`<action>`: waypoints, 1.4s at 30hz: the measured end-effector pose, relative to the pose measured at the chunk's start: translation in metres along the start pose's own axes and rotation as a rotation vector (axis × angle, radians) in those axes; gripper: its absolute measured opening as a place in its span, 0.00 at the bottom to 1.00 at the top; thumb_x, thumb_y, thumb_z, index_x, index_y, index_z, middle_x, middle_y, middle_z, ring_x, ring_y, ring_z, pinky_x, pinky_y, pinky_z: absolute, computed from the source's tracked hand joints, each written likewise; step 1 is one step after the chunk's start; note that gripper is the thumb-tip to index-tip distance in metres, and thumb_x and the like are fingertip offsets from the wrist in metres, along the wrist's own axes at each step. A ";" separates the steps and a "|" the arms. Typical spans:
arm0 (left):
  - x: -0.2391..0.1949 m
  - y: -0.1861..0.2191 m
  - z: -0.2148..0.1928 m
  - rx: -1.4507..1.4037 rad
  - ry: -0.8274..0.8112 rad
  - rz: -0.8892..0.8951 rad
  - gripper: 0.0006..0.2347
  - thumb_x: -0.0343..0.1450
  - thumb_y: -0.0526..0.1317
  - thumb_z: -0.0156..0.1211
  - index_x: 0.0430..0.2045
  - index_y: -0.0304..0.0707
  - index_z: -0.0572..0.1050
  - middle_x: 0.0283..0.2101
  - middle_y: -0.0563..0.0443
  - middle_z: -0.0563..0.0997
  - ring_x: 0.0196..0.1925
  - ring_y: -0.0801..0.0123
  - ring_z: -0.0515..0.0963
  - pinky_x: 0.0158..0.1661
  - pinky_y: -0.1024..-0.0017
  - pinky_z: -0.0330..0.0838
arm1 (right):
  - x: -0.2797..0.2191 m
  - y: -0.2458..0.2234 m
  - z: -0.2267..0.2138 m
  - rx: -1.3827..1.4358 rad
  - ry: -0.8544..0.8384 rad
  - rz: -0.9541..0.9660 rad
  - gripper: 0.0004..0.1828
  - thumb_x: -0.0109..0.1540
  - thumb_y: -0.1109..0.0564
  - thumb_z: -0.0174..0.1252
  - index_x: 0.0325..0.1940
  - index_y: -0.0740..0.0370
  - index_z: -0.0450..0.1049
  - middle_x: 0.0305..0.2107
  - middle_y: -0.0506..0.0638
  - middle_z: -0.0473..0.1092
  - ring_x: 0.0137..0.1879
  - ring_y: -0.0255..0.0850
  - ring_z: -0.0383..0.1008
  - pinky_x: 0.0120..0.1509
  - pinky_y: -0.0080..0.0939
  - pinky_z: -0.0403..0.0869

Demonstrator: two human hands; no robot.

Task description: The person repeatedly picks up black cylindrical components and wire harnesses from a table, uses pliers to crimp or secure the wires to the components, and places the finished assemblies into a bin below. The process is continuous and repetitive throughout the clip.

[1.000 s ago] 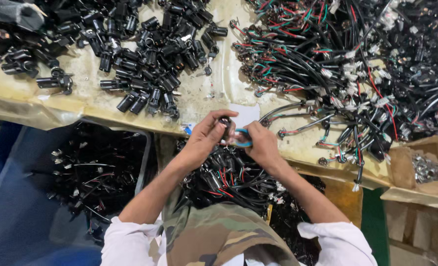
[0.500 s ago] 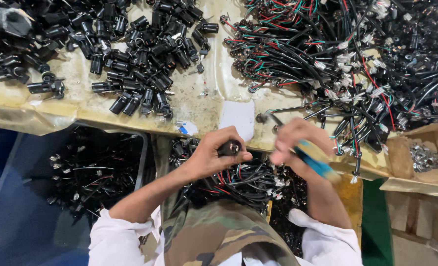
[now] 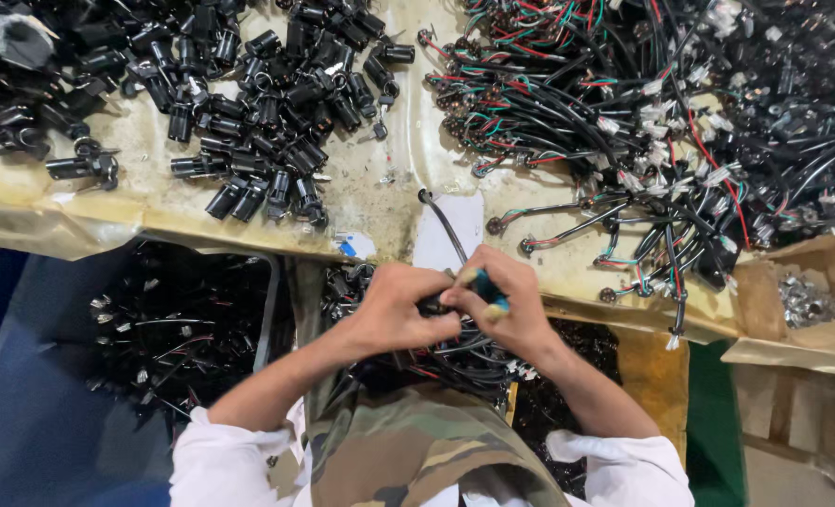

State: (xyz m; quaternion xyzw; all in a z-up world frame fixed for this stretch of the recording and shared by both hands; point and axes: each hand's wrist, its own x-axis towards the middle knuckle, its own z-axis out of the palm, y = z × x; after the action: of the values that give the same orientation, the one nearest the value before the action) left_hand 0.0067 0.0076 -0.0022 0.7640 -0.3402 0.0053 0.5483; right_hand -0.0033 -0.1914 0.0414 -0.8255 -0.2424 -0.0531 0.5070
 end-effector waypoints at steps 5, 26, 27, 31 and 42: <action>-0.015 0.019 0.032 0.208 0.064 0.109 0.06 0.61 0.39 0.70 0.26 0.43 0.80 0.21 0.50 0.76 0.21 0.55 0.77 0.21 0.60 0.67 | -0.044 0.009 -0.008 1.402 0.027 -0.138 0.36 0.57 0.26 0.65 0.25 0.53 0.55 0.21 0.40 0.61 0.21 0.31 0.59 0.25 0.32 0.58; -0.026 0.013 -0.054 -0.129 -0.267 0.377 0.23 0.60 0.49 0.69 0.43 0.30 0.77 0.46 0.36 0.77 0.51 0.46 0.74 0.49 0.55 0.67 | 0.006 0.122 -0.040 -0.622 -0.180 0.055 0.13 0.59 0.59 0.71 0.43 0.62 0.75 0.33 0.56 0.75 0.39 0.51 0.77 0.41 0.48 0.73; -0.031 0.000 -0.056 0.107 -0.058 0.188 0.21 0.62 0.49 0.70 0.43 0.32 0.79 0.47 0.41 0.78 0.52 0.49 0.75 0.51 0.55 0.67 | -0.001 0.121 -0.036 -0.543 -0.126 0.070 0.12 0.59 0.60 0.70 0.43 0.62 0.74 0.34 0.56 0.75 0.39 0.49 0.78 0.41 0.45 0.74; -0.023 -0.072 -0.073 0.962 0.455 -0.433 0.16 0.69 0.50 0.73 0.35 0.35 0.80 0.44 0.45 0.78 0.50 0.51 0.72 0.49 0.53 0.63 | -0.006 0.114 0.002 -0.424 0.021 0.096 0.15 0.56 0.57 0.69 0.43 0.61 0.74 0.34 0.55 0.75 0.38 0.48 0.79 0.42 0.47 0.76; -0.008 -0.077 -0.046 -0.038 0.381 -0.124 0.15 0.67 0.35 0.73 0.46 0.37 0.78 0.46 0.49 0.84 0.48 0.67 0.85 0.50 0.68 0.78 | -0.025 0.129 0.027 -0.692 -0.051 0.399 0.24 0.49 0.57 0.71 0.48 0.61 0.73 0.43 0.59 0.71 0.42 0.57 0.75 0.42 0.55 0.74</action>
State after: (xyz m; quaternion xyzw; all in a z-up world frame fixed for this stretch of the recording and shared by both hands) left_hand 0.0581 0.0635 -0.0511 0.7582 -0.1828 0.1096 0.6162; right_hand 0.0288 -0.2242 -0.0851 -0.9794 -0.0575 -0.0115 0.1930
